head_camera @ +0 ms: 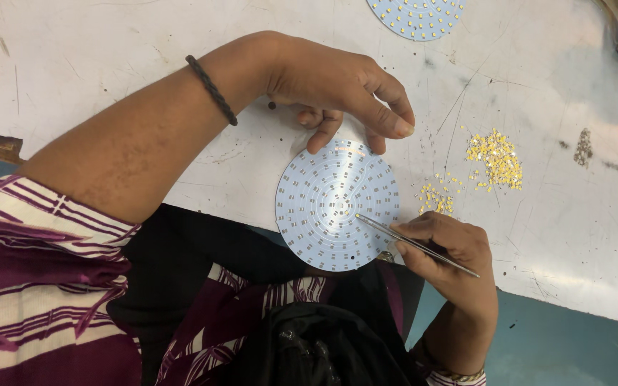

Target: The person uses tweezers to pick up small yellow LED chips from a pile on the table and places them into designated spots on a circular LED board. The person continues this repetitive placement process throughout the clip.

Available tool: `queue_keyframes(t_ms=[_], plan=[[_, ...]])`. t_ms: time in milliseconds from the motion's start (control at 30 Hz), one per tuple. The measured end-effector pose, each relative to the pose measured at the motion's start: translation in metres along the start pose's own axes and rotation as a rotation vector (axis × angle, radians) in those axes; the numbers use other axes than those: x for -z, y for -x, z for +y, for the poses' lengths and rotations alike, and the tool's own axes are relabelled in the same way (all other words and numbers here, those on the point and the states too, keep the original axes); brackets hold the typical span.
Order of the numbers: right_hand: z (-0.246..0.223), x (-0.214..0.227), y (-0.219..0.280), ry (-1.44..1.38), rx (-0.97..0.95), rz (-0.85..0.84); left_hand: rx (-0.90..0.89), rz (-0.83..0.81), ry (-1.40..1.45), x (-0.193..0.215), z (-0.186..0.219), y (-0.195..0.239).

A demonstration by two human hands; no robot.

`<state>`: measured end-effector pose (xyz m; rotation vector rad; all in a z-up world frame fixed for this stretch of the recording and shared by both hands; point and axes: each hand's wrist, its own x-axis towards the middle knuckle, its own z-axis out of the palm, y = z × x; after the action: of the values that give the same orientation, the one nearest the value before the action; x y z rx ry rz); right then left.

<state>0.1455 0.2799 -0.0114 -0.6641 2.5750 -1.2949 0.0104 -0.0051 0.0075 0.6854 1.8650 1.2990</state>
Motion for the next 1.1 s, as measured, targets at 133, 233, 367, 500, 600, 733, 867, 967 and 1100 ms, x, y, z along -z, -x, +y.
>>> queue_keyframes(t_ms=[133, 233, 367, 500, 600, 733, 867, 967, 1100], plan=[[0.001, 0.0, 0.003, -0.007, 0.024, 0.042, 0.028, -0.004, -0.031, 0.0, 0.002, -0.001], [0.003, -0.002, 0.015, -0.015, -0.007, 0.309, 0.038, -0.062, -0.029, 0.004, 0.005, -0.004], [0.015, 0.0, 0.023, 0.077, -0.179, 0.623, 0.031, -0.09, -0.005, 0.005, 0.0, -0.006], [0.019, 0.001, 0.024, 0.146, -0.106, 0.558, 0.029, -0.078, 0.015, 0.004, -0.001, -0.008], [0.015, 0.001, 0.021, 0.159, -0.13, 0.554, 0.078, -0.06, 0.02, 0.004, 0.0, -0.008], [0.012, 0.001, 0.019, 0.177, -0.148, 0.53, 0.053, -0.06, 0.026, 0.003, 0.0, -0.008], [0.012, 0.002, 0.017, 0.215, -0.121, 0.506, 0.046, -0.049, 0.007, 0.003, 0.0, -0.008], [0.01, 0.002, 0.017, 0.179, -0.115, 0.492, 0.036, -0.056, 0.009, 0.003, -0.001, -0.009], [0.008, 0.001, 0.016, 0.213, -0.152, 0.525, 0.011, -0.074, 0.019, 0.004, -0.002, -0.009]])
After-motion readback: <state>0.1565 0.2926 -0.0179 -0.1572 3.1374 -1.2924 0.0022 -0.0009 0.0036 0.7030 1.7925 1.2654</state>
